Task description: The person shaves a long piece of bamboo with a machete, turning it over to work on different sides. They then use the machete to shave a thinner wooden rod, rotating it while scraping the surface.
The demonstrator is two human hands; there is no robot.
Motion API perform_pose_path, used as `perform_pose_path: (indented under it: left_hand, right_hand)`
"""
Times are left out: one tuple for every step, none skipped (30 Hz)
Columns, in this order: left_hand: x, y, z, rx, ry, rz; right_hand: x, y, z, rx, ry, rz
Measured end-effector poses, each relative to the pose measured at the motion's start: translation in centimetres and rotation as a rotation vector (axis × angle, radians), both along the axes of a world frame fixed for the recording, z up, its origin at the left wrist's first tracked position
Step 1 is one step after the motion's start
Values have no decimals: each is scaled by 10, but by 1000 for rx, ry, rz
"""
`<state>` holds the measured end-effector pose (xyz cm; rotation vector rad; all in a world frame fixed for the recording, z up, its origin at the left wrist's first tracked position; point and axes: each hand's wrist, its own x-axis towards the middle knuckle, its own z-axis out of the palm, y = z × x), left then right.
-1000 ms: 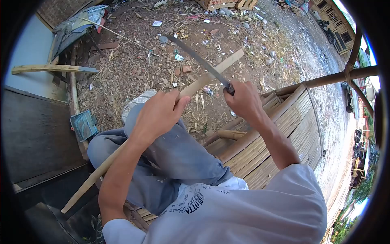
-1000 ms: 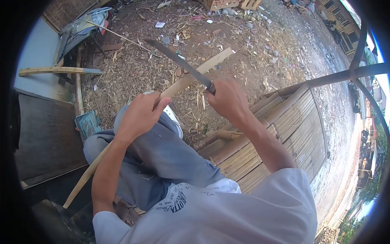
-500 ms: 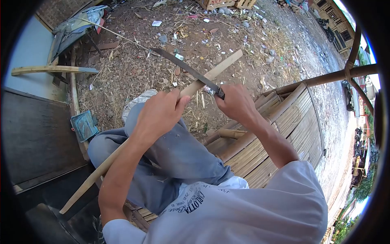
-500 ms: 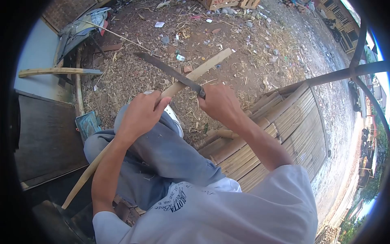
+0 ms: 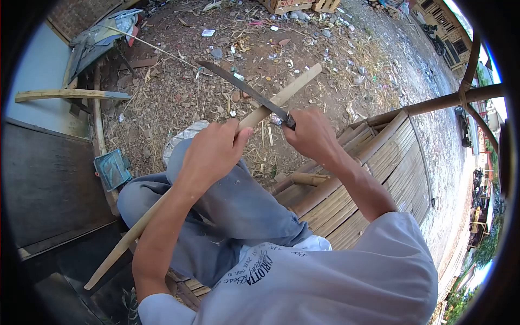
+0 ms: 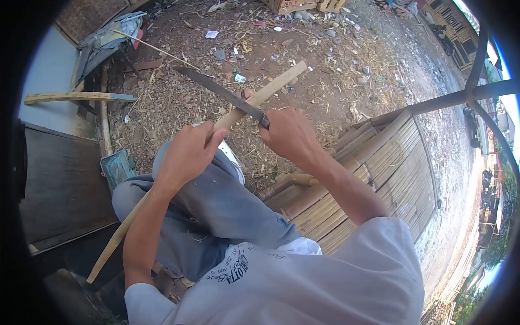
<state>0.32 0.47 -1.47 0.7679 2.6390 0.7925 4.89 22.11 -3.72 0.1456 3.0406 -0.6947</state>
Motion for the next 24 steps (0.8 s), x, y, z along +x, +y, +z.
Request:
perform_pose_path:
  left_hand:
    - [1, -1, -1, -2, -3, 2]
    - [0, -1, -2, -5, 14, -6]
    - [1, -2, -3, -8, 27, -16]
    - [3, -1, -3, -10, 26, -22]
    - [1, 0, -2, -14, 25, -30]
    - [0, 1, -2, -15, 20, -33]
    - [2, 1, -5, -15, 16, -30]
    - [2, 0, -9, 19, 48, -17]
    - [1, -1, -10, 52, 77, -9]
    - [3, -2, -11, 47, 73, -18]
    - [3, -2, -11, 47, 65, -20]
    - [2, -2, -10, 52, 63, -13]
    - [1, -2, -9, 55, 65, -4]
    - [2, -2, -8, 50, 61, -5]
    - [2, -2, -8, 44, 57, -14]
    - [1, 0, -8, 42, 59, -22]
    - [3, 1, -8, 29, 65, -1]
    - [3, 1, -9, 20, 76, 26]
    - [3, -1, -9, 23, 78, 37]
    - [3, -2, -9, 32, 65, 14]
    - [3, -2, -8, 38, 52, -17]
    - [1, -2, -8, 36, 57, -21]
    - [1, -1, -9, 35, 73, -26]
    - [2, -2, -10, 33, 83, -31]
  right_hand:
    - [0, 1, -1, -2, -3, 2]
    - [-1, 1, -3, 12, -9, 5]
    - [1, 2, -5, 25, -18, 6]
    - [3, 1, -5, 23, -20, 0]
    - [2, 2, -3, 8, -12, -18]
    - [0, 2, -1, -5, -9, -30]
    - [3, 0, -1, -5, -12, -27]
    - [6, -4, -2, 23, -17, 16]
    - [9, -7, -3, 50, -23, 56]
    - [7, -1, -5, 44, -27, 47]
    - [-3, 11, -6, 24, -47, -64]
    - [-12, 17, -2, 7, -60, -167]
    - [-8, 13, -3, 11, -59, -159]
    - [4, 4, -5, 28, -57, -54]
    - [12, -2, -6, 43, -53, 43]
    - [12, -2, -4, 50, -74, 31]
    - [9, 3, -5, 47, -79, 27]
    - [1, 13, -5, 45, -82, -25]
    - [-6, 17, -4, 46, -83, -69]
    - [0, 14, -5, 18, -30, -82]
    - [5, 10, -5, 18, -30, -79]
    - [9, 6, -4, 32, -28, -26]
    - [12, 5, -5, 45, -29, 24]
    - [11, 6, -7, 42, -32, 16]
